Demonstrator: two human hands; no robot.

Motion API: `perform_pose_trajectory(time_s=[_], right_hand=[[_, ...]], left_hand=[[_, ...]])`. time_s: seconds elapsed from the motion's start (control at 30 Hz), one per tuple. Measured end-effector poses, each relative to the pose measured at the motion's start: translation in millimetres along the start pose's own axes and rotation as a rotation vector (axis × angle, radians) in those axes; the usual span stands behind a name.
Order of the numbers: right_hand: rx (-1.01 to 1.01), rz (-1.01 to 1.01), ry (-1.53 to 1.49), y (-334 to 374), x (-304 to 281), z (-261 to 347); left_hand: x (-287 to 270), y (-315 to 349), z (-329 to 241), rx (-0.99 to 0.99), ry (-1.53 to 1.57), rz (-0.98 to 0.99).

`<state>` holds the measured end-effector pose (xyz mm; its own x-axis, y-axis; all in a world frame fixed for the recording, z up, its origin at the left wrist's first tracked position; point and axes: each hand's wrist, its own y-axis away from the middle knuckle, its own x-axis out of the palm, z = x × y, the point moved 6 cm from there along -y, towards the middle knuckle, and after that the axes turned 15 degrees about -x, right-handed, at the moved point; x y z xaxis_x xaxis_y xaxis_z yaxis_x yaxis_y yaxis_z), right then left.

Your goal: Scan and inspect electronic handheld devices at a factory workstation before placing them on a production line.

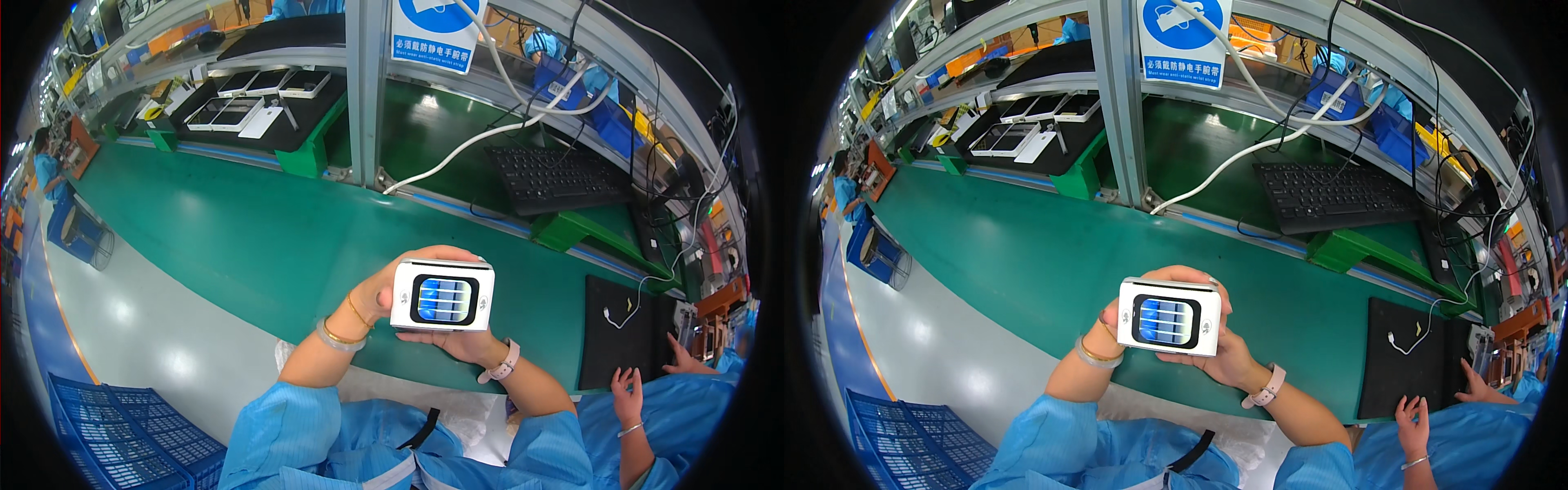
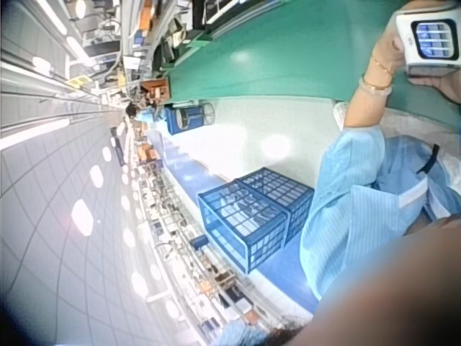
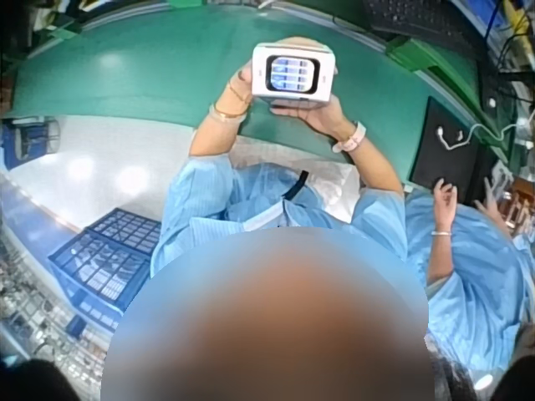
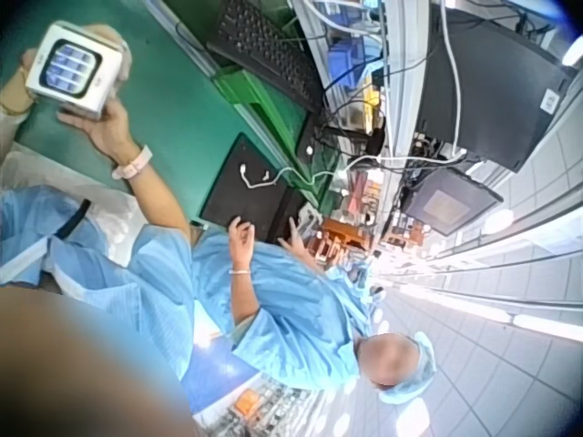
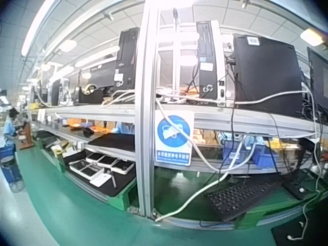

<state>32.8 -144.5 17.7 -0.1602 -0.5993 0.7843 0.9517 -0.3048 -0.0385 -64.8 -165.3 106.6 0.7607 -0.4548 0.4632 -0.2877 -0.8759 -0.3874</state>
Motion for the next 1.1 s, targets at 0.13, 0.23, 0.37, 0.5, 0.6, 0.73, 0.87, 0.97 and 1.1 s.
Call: perform_pose_trajectory(time_s=[0.13, 0.23, 0.37, 0.5, 0.6, 0.73, 0.87, 0.97, 1.1], right_hand=[[-0.03, 0.022, -0.062, 1.3, -1.0, -1.0], [-0.025, 0.024, -0.054, 2.1, -2.1, -0.9], [-0.011, 0.007, -0.042, 2.8, -1.4, -0.3], [-0.014, 0.023, -0.043, 2.3, -0.9, -0.9], [-0.03, 0.036, -0.037, 0.9, 2.3, 1.5], [-0.012, 0.006, -0.014, 0.8, 2.4, 1.3], [-0.026, -0.007, -0.028, 1.9, 0.9, 1.2], [-0.009, 0.004, 0.017, 2.1, 1.6, 1.2], [-0.022, 0.005, 0.023, 1.5, 1.3, 0.5]], left_hand=[[-5.9, 1.3, 7.9, -0.03, 0.066, 0.012], [-4.7, 1.3, 7.2, -0.03, 0.073, 0.015], [-2.3, 1.3, 2.3, -0.02, 0.034, 0.005], [-2.1, 1.8, 3.9, -0.041, 0.021, -0.007], [-4.1, 0.9, 6.0, -0.038, 0.03, -0.004], [0.5, 1.4, 1.2, -0.032, 0.011, -0.024], [2.6, 0.7, -1.1, -0.071, -0.011, -0.055], [4.1, 2.0, -1.2, -0.085, -0.023, -0.07], [1.9, 1.9, -1.3, -0.065, -0.036, -0.072]])
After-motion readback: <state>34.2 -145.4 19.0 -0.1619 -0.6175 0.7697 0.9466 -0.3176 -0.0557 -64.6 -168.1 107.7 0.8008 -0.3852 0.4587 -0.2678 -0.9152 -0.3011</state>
